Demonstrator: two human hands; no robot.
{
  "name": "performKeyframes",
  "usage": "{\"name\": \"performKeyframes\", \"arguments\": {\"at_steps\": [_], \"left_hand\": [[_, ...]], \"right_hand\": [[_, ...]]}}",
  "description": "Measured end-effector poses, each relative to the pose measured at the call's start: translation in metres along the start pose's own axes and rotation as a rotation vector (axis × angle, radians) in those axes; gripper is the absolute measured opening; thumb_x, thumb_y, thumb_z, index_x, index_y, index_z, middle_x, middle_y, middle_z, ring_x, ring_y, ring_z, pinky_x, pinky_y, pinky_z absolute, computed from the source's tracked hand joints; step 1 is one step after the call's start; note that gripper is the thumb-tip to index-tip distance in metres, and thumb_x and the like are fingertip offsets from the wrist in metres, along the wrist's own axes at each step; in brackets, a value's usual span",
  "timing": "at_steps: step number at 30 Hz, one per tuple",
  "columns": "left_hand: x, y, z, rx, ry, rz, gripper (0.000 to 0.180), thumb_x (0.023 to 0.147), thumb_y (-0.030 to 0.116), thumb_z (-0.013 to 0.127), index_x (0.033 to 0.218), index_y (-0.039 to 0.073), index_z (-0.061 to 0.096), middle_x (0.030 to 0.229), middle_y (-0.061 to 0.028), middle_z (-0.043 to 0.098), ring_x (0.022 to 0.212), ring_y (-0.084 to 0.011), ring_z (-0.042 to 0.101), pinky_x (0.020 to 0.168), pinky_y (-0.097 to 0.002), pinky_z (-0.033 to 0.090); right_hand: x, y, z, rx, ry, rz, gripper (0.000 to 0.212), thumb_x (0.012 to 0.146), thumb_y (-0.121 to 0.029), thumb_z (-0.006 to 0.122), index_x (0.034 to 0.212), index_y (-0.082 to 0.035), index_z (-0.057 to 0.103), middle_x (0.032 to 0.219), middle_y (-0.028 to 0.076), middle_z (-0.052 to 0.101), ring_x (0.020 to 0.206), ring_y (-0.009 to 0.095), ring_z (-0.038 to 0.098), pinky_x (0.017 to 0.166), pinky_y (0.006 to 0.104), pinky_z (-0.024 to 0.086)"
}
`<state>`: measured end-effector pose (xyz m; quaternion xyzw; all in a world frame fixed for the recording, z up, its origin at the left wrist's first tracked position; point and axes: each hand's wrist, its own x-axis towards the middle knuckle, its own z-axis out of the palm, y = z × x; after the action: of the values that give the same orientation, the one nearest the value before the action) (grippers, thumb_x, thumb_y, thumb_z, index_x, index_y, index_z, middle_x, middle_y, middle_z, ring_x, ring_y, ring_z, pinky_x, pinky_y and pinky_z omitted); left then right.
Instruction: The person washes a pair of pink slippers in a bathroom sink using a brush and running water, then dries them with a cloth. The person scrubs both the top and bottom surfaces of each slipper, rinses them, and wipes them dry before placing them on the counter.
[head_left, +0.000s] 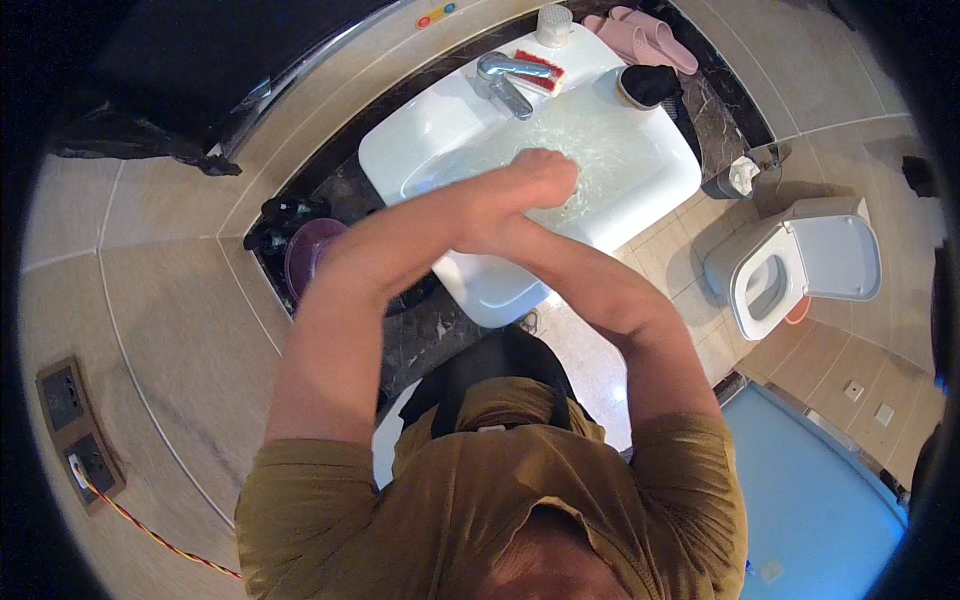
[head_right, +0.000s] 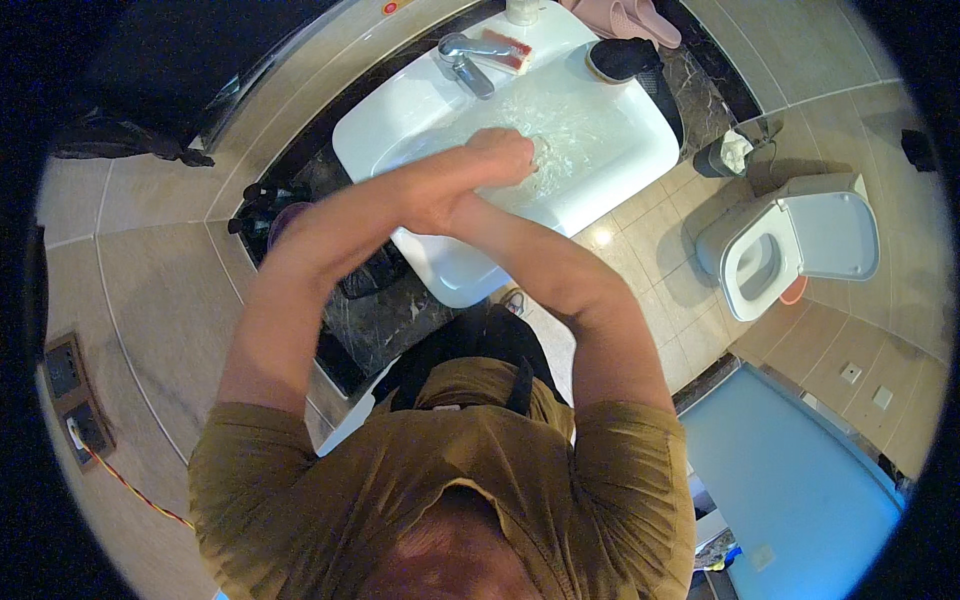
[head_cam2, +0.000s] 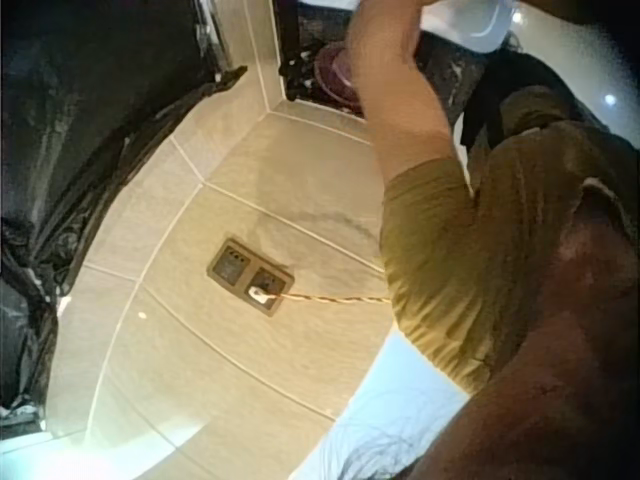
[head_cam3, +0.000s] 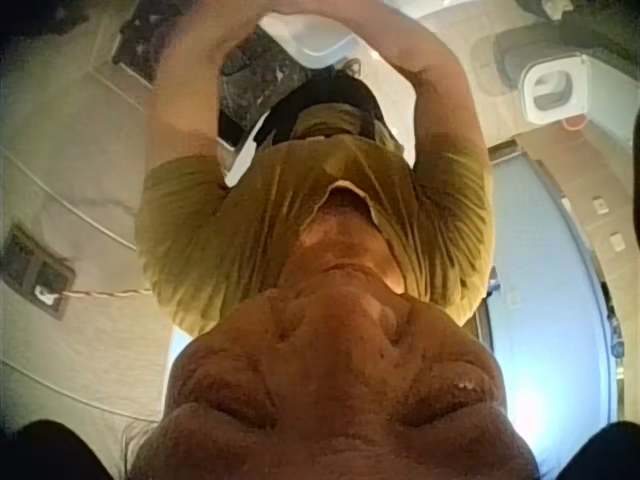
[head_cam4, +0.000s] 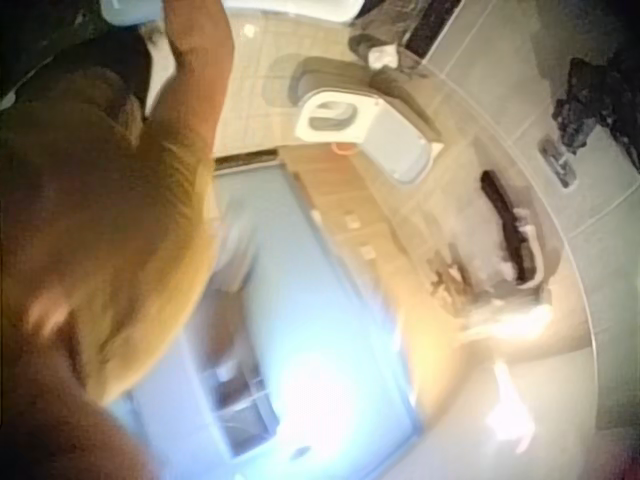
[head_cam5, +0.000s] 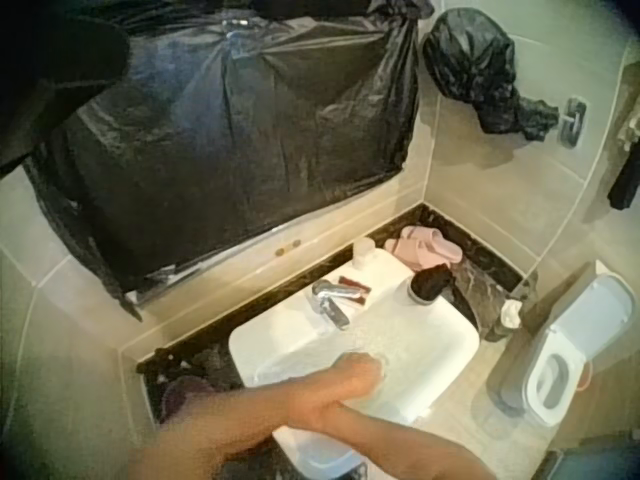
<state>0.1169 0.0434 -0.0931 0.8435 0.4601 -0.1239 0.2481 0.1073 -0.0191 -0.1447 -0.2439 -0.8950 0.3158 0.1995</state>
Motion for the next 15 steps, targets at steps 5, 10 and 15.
{"name": "performKeyframes", "arguments": {"at_steps": [5,10,15], "left_hand": [[0.019,-0.007,0.055,0.092,0.020,0.032,0.026,0.082,0.018,0.055,0.097,0.001,0.068,0.102,-0.0186,0.066,0.096,-0.0320,0.064,0.081,-0.0410,0.052],[0.017,-0.020,0.041,-0.181,0.075,-0.211,0.032,0.083,0.031,0.061,0.092,0.001,0.069,0.099,-0.0147,0.068,0.089,-0.0262,0.066,0.076,-0.0366,0.052],[-0.014,-0.101,0.024,-1.508,-0.077,-0.193,0.031,0.083,0.037,0.069,0.086,0.007,0.060,0.076,-0.0013,0.058,0.063,-0.0085,0.054,0.055,-0.0249,0.045]], "right_hand": [[0.023,-0.006,-0.009,-0.435,-0.487,0.072,0.016,0.077,-0.022,0.056,0.085,-0.009,0.062,0.084,0.010,0.060,0.085,0.022,0.057,0.081,0.0337,0.043],[-0.002,0.010,0.023,-0.488,0.074,-0.182,0.017,0.075,-0.023,0.060,0.080,-0.008,0.065,0.078,0.009,0.062,0.077,0.024,0.061,0.071,0.0349,0.049],[-0.047,-0.037,-0.061,-0.290,0.374,-0.107,0.018,0.071,-0.021,0.070,0.070,-0.005,0.060,0.070,0.009,0.058,0.064,0.023,0.058,0.066,0.0345,0.048]]}}
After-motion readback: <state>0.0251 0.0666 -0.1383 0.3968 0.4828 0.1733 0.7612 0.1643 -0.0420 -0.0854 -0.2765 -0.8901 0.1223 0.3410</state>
